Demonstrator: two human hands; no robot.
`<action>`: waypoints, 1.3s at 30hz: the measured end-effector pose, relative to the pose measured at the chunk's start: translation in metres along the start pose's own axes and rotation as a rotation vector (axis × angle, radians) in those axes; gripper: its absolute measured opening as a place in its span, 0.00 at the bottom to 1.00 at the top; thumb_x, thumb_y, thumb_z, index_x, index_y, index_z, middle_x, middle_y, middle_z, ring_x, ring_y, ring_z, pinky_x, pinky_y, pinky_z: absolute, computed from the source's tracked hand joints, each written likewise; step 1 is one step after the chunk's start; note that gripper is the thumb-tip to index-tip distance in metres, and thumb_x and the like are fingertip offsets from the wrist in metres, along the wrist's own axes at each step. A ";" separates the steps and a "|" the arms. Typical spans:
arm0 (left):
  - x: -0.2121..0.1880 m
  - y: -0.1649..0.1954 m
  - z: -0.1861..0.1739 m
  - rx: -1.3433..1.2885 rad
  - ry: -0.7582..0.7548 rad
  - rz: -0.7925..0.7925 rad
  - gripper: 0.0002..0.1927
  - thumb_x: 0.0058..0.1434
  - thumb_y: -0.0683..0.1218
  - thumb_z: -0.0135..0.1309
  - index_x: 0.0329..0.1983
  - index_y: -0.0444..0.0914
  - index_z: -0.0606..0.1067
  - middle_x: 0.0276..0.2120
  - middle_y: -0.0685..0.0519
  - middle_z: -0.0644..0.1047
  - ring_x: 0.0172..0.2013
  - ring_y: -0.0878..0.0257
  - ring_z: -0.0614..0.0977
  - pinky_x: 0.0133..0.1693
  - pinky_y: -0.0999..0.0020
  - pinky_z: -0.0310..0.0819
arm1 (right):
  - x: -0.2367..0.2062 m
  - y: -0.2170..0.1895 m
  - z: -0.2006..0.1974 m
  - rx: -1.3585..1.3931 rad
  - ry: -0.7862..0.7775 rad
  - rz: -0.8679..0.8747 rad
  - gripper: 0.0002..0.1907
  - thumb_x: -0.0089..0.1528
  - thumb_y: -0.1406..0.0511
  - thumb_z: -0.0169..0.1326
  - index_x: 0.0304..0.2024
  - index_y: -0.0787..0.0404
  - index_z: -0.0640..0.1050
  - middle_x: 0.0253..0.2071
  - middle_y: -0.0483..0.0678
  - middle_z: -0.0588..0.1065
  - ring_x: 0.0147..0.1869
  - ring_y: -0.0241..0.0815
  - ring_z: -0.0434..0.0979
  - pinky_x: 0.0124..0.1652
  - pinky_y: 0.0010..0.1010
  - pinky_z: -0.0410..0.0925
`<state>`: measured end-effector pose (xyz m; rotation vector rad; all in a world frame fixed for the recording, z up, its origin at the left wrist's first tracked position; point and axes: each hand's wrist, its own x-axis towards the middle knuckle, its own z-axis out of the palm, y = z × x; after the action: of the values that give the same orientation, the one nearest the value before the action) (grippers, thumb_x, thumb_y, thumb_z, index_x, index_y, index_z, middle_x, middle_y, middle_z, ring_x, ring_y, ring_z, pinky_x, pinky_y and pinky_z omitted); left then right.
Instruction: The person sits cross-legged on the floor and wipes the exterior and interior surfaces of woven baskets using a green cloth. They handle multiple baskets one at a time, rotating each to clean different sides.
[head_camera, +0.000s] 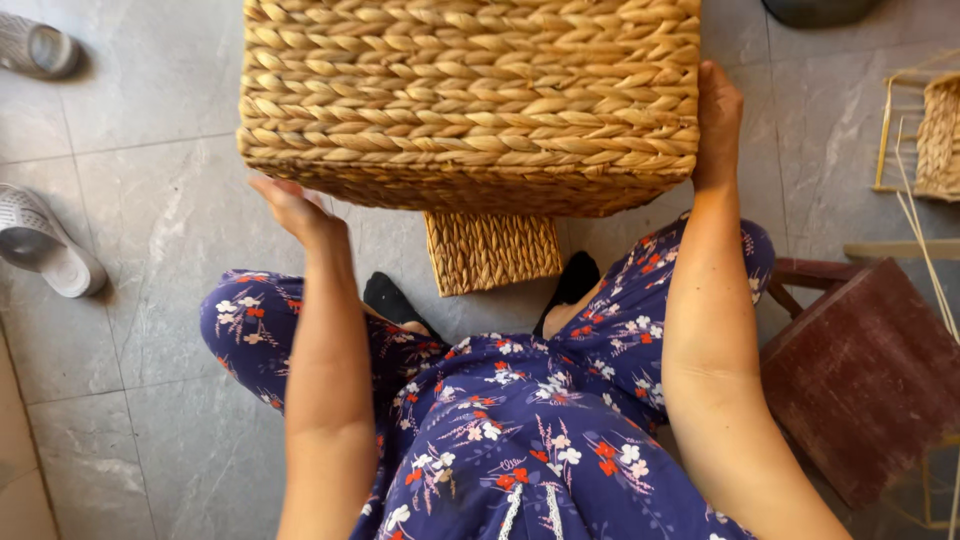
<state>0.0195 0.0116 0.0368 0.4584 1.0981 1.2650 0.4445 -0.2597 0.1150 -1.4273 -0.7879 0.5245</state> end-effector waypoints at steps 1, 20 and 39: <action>-0.006 -0.015 -0.005 0.135 0.192 -0.064 0.40 0.68 0.69 0.32 0.70 0.38 0.65 0.67 0.51 0.68 0.66 0.58 0.66 0.62 0.57 0.53 | 0.005 -0.001 0.001 -0.001 -0.009 0.025 0.32 0.72 0.43 0.51 0.56 0.66 0.77 0.51 0.45 0.77 0.53 0.34 0.75 0.53 0.28 0.71; -0.204 -0.147 -0.024 1.387 -1.357 1.090 0.23 0.57 0.46 0.49 0.57 0.40 0.73 0.58 0.45 0.75 0.58 0.47 0.74 0.57 0.49 0.66 | 0.042 -0.061 0.049 -0.104 -0.391 -0.118 0.38 0.65 0.37 0.54 0.55 0.64 0.77 0.53 0.42 0.73 0.59 0.34 0.71 0.60 0.27 0.65; -0.131 -0.176 0.047 1.625 -1.228 1.056 0.31 0.60 0.55 0.43 0.68 0.45 0.62 0.68 0.49 0.63 0.66 0.50 0.65 0.62 0.52 0.59 | -0.024 -0.129 0.067 0.117 -0.146 -0.085 0.29 0.55 0.48 0.69 0.44 0.64 0.77 0.39 0.39 0.76 0.42 0.27 0.75 0.42 0.18 0.70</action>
<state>0.1627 -0.1479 -0.0296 2.8171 0.4563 0.2596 0.3615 -0.2461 0.2362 -1.2530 -0.9157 0.6048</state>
